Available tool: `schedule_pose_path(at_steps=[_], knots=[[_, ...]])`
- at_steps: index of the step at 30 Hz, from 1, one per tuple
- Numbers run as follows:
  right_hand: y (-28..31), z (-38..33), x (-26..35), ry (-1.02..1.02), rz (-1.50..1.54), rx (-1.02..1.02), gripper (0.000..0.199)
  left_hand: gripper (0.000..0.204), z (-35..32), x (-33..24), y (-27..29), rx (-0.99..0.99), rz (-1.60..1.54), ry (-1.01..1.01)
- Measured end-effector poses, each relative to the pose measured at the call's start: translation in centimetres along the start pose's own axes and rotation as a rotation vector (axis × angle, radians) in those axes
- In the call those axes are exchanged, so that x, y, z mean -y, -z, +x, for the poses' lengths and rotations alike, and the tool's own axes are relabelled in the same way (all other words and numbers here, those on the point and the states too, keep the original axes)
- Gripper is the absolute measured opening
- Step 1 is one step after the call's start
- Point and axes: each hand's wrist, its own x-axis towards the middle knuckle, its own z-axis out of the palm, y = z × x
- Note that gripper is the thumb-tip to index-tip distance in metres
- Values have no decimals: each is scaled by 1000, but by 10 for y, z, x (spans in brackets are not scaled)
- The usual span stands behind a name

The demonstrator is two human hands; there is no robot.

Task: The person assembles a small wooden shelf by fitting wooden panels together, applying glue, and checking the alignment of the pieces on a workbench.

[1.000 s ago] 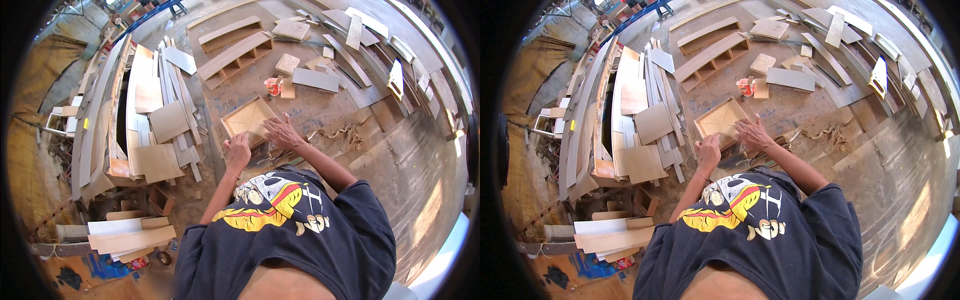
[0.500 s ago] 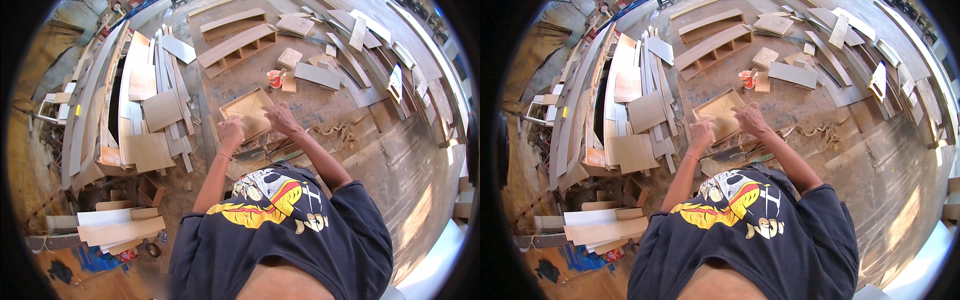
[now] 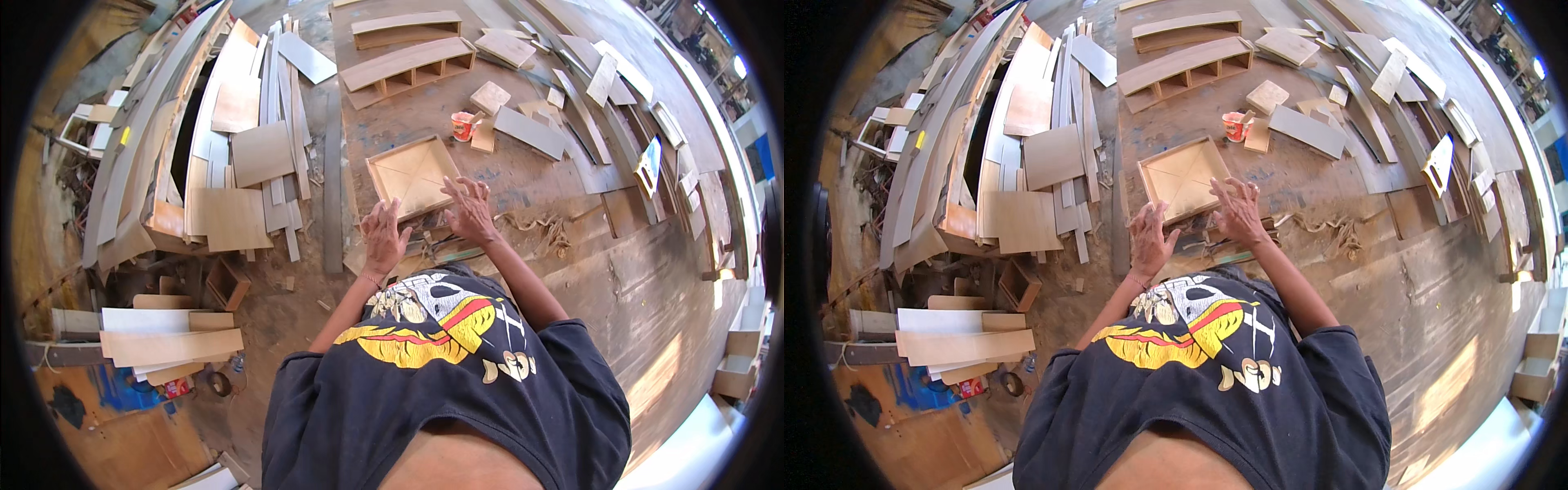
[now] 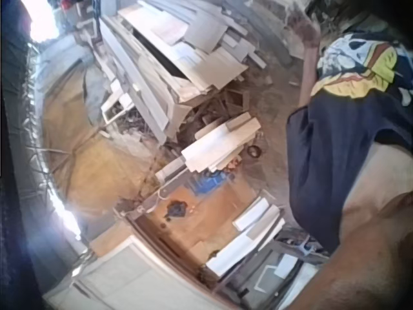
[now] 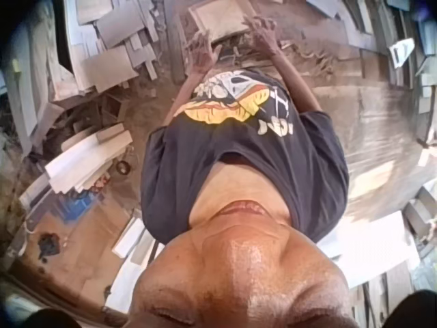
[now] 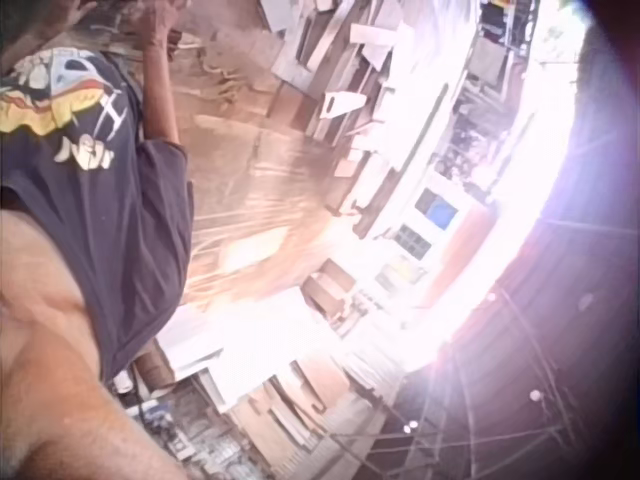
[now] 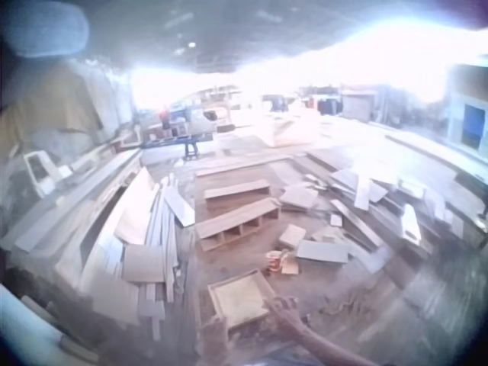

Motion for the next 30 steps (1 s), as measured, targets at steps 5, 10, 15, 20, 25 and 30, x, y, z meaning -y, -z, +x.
schedule_pose_path(at_steps=[5,10,15,20,25,30], knots=[[-5,1,2,23,-29,63,74,70,-2,8,-23,-25,-13,-15],[1,3,8,-18,-11,99,68,69,-4,4,-25,20,25,55],[-8,17,20,-43,32,45,55,70,-3,-1,-16,-20,-5,73],[-18,46,49,-165,110,169,44,67,-6,0,-14,-48,-19,97],[-30,62,55,-195,-53,271,44,64,-15,1,-15,-55,28,110],[-36,65,56,-147,-66,231,30,62,-21,0,-8,-65,25,125]])
